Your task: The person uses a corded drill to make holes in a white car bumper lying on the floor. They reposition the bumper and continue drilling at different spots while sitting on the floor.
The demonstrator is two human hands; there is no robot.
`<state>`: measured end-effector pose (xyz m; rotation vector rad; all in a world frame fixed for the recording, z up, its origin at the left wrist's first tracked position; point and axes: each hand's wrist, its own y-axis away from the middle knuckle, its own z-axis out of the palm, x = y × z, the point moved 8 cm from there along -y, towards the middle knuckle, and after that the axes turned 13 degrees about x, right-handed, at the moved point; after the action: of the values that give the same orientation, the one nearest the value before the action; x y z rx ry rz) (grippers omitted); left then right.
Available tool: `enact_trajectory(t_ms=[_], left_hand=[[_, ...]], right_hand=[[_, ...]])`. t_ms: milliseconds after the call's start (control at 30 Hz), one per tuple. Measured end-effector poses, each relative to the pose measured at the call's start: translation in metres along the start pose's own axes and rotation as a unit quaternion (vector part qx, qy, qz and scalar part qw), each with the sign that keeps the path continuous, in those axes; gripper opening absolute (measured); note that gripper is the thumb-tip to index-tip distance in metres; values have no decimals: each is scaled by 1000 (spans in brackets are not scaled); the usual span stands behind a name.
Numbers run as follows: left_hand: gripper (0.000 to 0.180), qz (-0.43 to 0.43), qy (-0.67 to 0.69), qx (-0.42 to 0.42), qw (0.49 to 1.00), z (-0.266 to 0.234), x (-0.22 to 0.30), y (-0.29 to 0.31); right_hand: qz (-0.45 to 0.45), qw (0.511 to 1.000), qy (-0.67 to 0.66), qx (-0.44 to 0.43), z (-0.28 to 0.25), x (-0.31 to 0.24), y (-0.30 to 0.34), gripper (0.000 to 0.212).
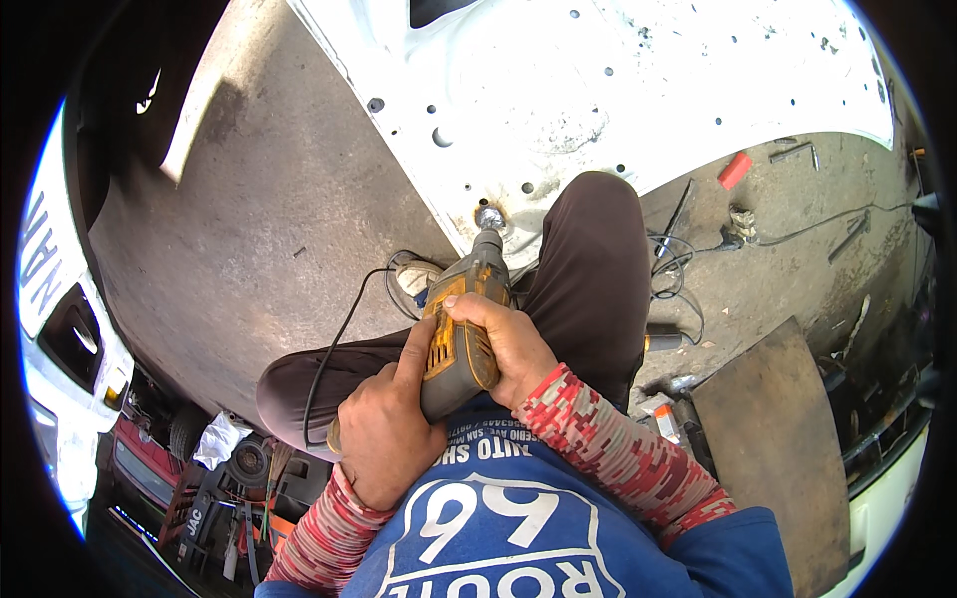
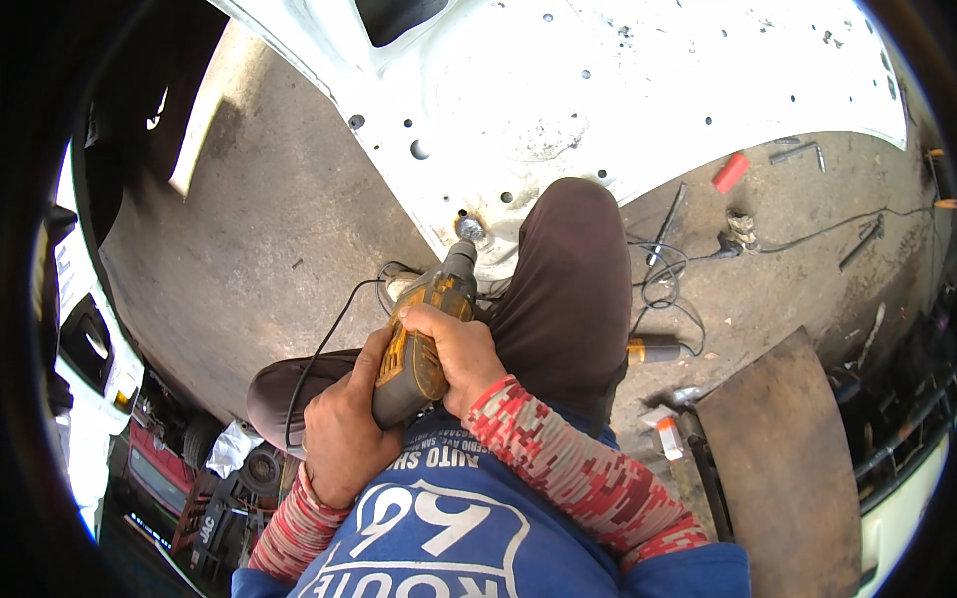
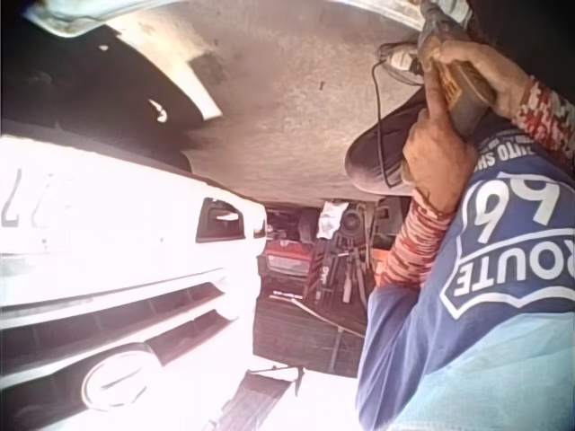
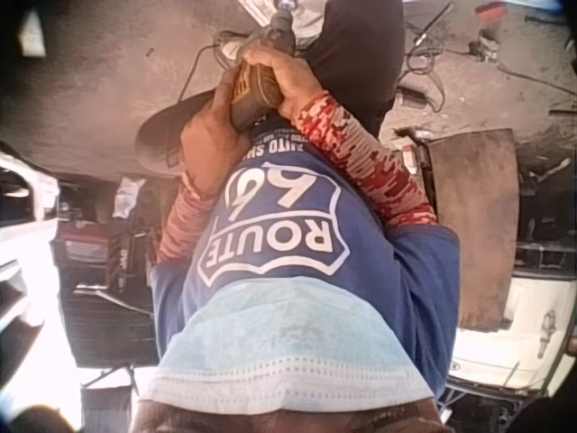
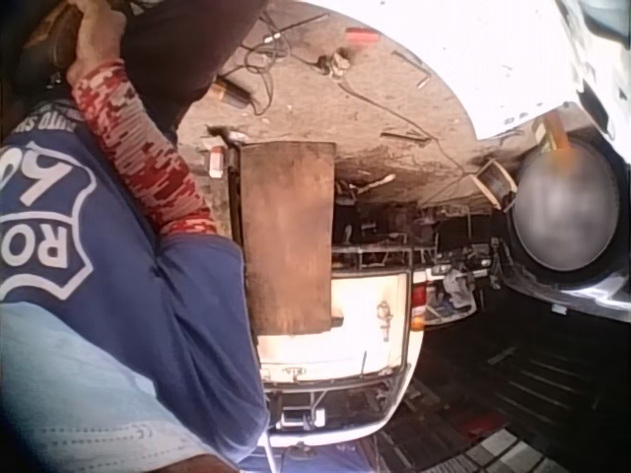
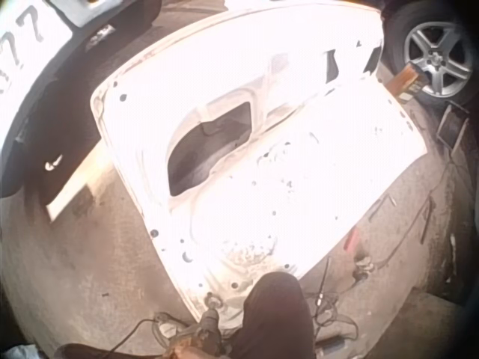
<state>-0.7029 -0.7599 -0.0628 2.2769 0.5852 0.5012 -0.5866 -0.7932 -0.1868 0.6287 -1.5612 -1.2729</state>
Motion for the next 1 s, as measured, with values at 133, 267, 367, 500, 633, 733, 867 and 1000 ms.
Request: enact_trajectory(t_ms=[133,267,367,500,633,733,867,1000], left_hand=[[95,-5,3,-3,1000,1,0,1],[94,-4,-4,-3,1000,2,0,1],[94,-2,-3,-1,1000,2,0,1],[93,-1,2,0,1000,2,1,1],[93,-9,8,-3,1000,3,-1,2],[92,-3,9,5,1000,4,-1,2],[104,18,1,21,1000,3,2,2],[97,1,1,7,1000,4,1,3]], right_hand=[[5,1000,-6,-7,0,1,0,42],[4,1000,-4,-7,-1,2,-1,41],[3,1000,-3,-7,-1,1,-1,41],[-4,1000,-4,-8,0,0,1,40],[-9,1000,-5,-7,0,-2,3,41],[-5,1000,-6,-9,0,-1,3,41],[-7,1000,-1,-9,-1,-1,1,40],[-6,1000,-4,-10,-1,-1,0,40]])
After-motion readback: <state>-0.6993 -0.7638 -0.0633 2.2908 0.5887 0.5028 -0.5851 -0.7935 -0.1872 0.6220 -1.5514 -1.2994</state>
